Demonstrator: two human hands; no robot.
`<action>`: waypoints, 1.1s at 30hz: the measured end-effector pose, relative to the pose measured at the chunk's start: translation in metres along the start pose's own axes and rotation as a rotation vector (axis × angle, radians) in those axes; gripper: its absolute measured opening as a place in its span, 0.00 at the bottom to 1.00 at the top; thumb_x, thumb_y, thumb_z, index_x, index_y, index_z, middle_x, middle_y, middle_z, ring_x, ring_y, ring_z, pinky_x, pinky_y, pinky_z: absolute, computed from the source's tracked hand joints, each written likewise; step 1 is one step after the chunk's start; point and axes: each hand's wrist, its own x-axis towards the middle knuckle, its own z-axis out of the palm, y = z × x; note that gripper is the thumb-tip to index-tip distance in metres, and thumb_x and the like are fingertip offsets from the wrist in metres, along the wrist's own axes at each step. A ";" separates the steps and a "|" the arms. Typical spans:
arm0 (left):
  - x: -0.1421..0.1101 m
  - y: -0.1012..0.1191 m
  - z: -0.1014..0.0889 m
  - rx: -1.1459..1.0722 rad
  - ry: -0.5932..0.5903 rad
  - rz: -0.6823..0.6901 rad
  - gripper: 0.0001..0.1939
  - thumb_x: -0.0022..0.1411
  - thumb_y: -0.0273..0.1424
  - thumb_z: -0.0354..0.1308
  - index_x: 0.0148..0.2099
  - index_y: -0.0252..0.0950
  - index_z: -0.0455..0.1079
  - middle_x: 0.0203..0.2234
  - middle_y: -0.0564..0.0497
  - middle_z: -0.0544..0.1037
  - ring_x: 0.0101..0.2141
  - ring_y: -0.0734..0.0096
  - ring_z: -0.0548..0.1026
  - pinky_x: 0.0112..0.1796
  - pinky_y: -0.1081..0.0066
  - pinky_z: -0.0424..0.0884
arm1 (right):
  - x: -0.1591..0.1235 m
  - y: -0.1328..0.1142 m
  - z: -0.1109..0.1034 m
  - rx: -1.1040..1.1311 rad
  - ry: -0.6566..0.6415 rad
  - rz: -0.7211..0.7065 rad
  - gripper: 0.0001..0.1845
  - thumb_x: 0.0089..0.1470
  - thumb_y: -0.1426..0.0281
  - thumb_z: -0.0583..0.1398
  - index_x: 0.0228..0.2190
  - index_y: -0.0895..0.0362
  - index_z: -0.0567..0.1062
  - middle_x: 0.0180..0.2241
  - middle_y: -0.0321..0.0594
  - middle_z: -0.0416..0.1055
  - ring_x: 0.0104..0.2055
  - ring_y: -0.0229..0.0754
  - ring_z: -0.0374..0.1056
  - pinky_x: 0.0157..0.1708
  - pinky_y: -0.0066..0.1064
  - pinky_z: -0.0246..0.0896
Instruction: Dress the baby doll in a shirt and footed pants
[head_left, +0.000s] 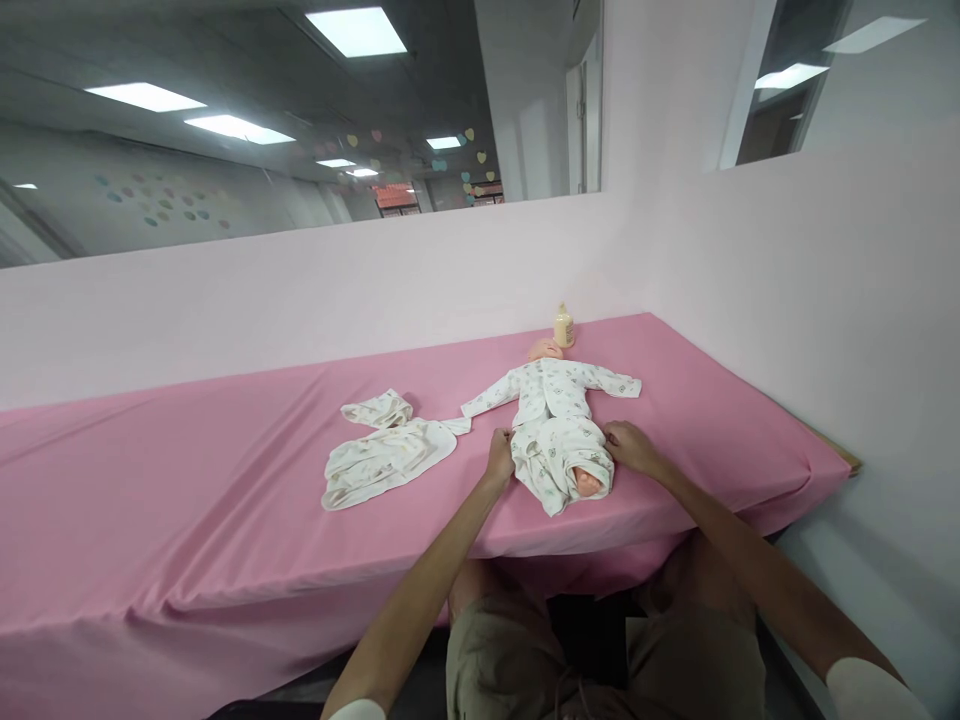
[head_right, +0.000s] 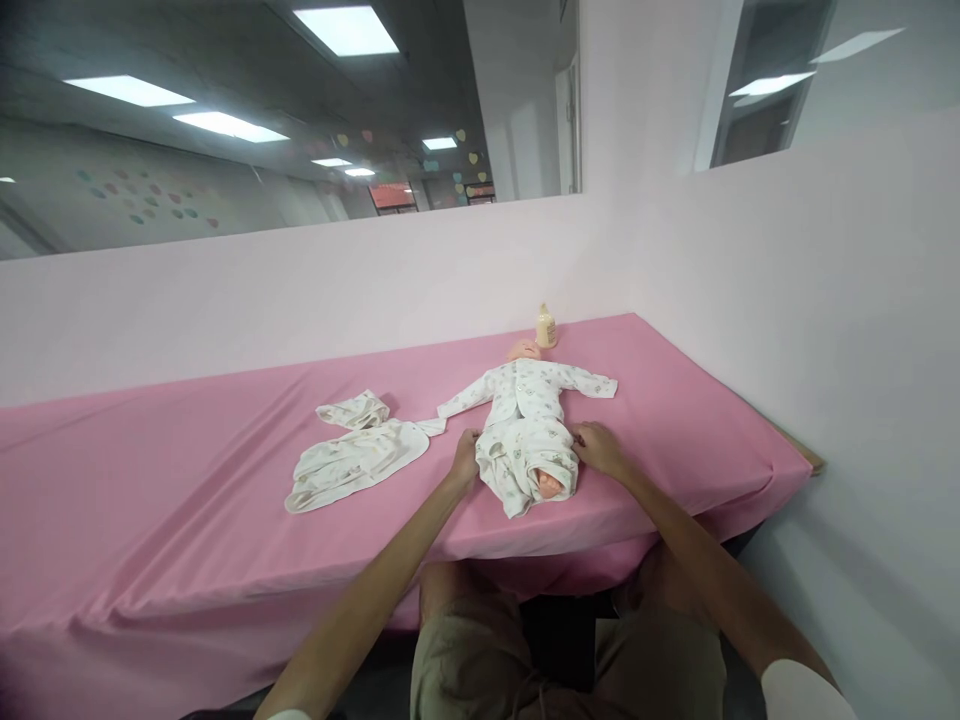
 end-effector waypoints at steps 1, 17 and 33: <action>0.001 -0.001 0.002 0.014 -0.007 0.020 0.10 0.49 0.30 0.62 0.30 0.36 0.61 0.26 0.54 0.69 0.28 0.73 0.65 0.29 0.74 0.62 | -0.001 0.001 0.000 -0.013 0.014 0.011 0.08 0.51 0.72 0.53 0.22 0.56 0.65 0.26 0.39 0.66 0.30 0.40 0.58 0.33 0.30 0.49; 0.000 0.048 0.016 0.415 -0.132 0.323 0.09 0.62 0.35 0.48 0.34 0.37 0.64 0.26 0.52 0.69 0.26 0.72 0.65 0.28 0.71 0.61 | 0.017 -0.081 -0.048 0.454 0.064 0.036 0.16 0.57 0.59 0.54 0.41 0.55 0.72 0.46 0.42 0.71 0.47 0.43 0.66 0.44 0.33 0.61; -0.005 0.021 -0.023 0.173 -0.454 -0.027 0.18 0.53 0.45 0.63 0.35 0.35 0.69 0.28 0.48 0.75 0.28 0.70 0.70 0.30 0.72 0.63 | 0.059 -0.089 -0.020 0.123 -0.115 0.000 0.07 0.55 0.69 0.53 0.37 0.55 0.68 0.38 0.39 0.73 0.38 0.42 0.68 0.35 0.29 0.58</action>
